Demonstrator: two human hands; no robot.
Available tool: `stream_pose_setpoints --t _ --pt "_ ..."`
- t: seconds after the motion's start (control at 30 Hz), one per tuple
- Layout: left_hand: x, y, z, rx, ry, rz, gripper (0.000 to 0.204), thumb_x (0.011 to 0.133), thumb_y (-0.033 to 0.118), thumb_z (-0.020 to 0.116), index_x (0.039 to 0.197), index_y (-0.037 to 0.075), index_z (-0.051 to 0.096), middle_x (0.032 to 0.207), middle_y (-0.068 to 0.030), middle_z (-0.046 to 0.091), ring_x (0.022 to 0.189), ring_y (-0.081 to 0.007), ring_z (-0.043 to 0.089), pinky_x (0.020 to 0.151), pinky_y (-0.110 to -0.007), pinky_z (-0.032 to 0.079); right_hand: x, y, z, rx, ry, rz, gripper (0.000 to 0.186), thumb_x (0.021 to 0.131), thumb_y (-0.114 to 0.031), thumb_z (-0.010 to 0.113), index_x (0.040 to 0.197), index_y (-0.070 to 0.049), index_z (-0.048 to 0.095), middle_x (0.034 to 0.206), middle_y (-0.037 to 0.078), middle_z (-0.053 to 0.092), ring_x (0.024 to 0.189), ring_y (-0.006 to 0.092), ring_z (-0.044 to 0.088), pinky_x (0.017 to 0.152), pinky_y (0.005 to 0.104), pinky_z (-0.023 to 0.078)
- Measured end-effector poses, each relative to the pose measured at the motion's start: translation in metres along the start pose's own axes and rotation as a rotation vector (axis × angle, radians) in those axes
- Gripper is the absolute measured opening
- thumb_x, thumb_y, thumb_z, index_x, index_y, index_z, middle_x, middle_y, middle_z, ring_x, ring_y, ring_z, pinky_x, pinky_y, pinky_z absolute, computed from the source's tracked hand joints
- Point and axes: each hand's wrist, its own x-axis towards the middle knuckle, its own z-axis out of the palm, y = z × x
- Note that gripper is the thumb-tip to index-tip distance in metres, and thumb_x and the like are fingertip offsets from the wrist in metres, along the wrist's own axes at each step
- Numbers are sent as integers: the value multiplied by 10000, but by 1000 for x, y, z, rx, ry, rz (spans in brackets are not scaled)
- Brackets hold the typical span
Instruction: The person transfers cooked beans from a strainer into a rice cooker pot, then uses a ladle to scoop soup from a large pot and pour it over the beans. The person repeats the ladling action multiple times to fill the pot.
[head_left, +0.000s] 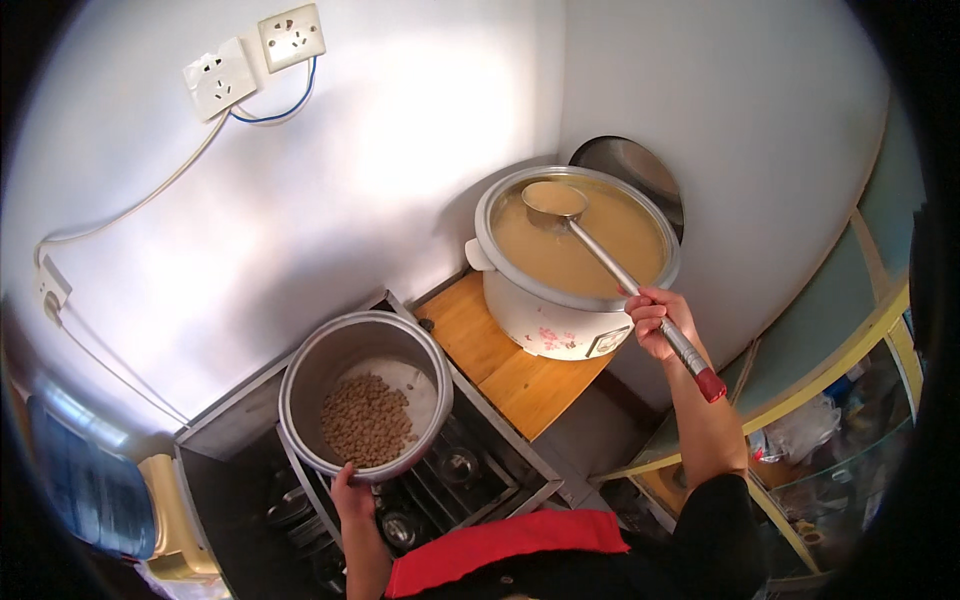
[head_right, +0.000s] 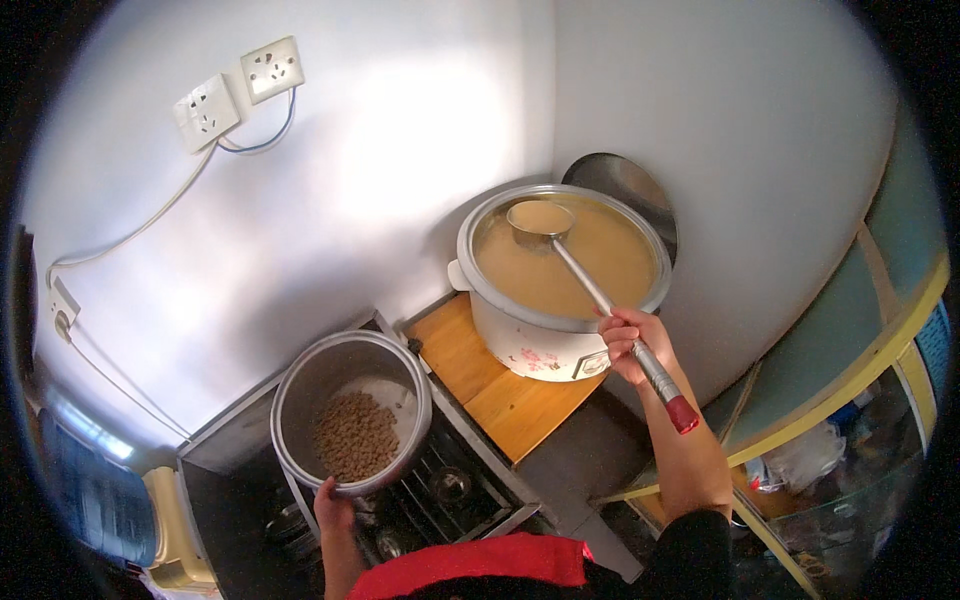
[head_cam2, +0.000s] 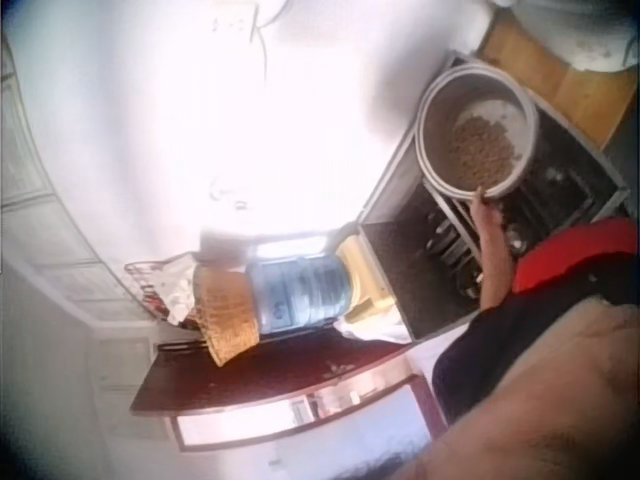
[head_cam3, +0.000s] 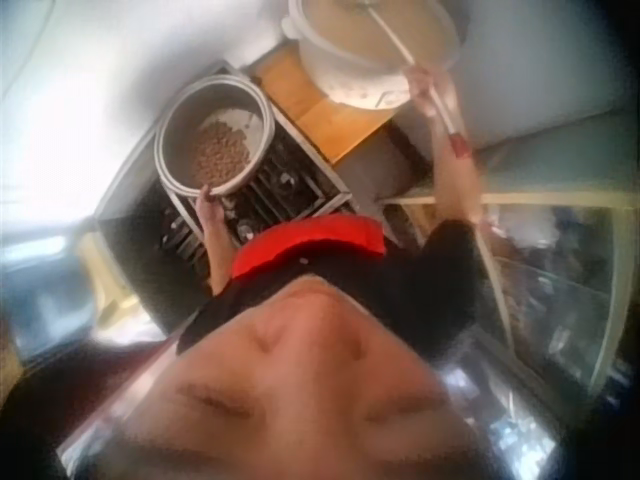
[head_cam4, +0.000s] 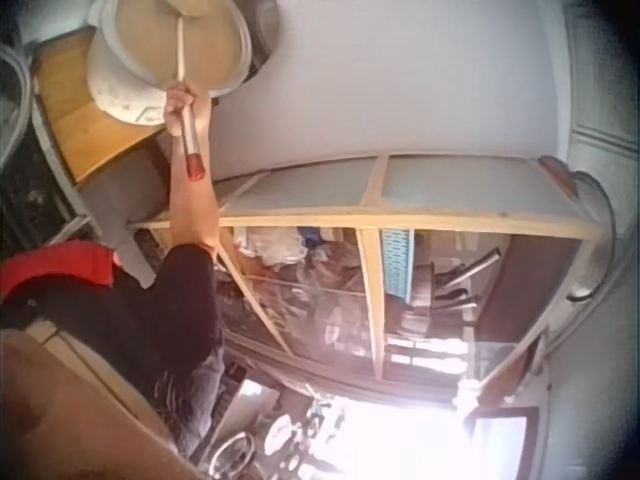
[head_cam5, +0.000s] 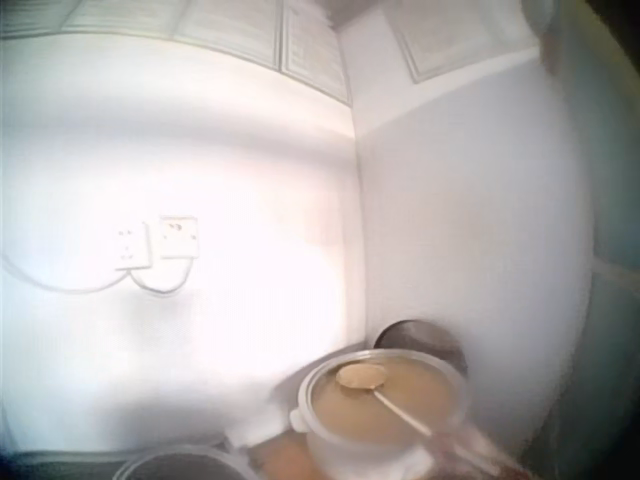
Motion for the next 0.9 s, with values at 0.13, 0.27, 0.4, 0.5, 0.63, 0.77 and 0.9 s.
stream_pose_setpoints --t 0.13,0.27,0.4,0.5,0.63,0.77,0.9 --pt "-9 -3 1 30 -27 22 495 704 -2 429 1185 36 320 1148 -109 412 1042 -256 418 867 -399 362 -14 2 7 -13 -32 -7 277 821 -81 374 1043 85 365 653 14 393 423 24 403 351 143 361" --pt "-13 -5 5 11 -104 88 521 701 -4 436 1202 46 302 1162 -103 403 1046 -255 416 868 -395 363 -28 3 15 16 -75 25 309 816 -79 380 1072 92 365 639 15 389 429 33 408 357 157 375" --pt "-9 -7 -2 -10 -155 86 536 711 -1 439 1220 60 282 1179 -99 389 1055 -253 409 870 -389 361 -43 4 18 -6 -118 44 366 814 -81 372 1142 69 310 637 20 378 440 45 412 371 172 378" --pt "-13 -5 6 -11 -135 88 525 730 4 441 1224 61 273 1187 -101 382 1065 -255 401 876 -387 353 -54 8 25 -1 -118 45 400 814 -82 365 1177 57 271 641 23 372 443 52 415 374 178 376" --pt "-16 -4 8 -14 -172 95 503 757 15 439 1227 71 268 1195 -95 375 1070 -256 396 878 -387 345 -71 17 41 -7 -159 52 425 811 -78 364 1194 59 241 648 25 371 446 57 417 372 184 377" --pt "-20 -3 15 -10 -175 80 512 765 22 443 1234 94 252 1200 -88 370 1070 -250 397 873 -387 349 -90 27 54 -55 -172 16 438 803 -60 364 1201 62 226 644 28 376 444 53 418 364 181 386" --pt "-18 -4 15 -13 -153 98 480 779 37 440 1221 70 259 1183 -100 375 1056 -265 402 881 -406 332 -104 48 70 -70 -211 43 430 794 -38 364 1194 60 242 634 26 379 435 40 415 350 167 394"
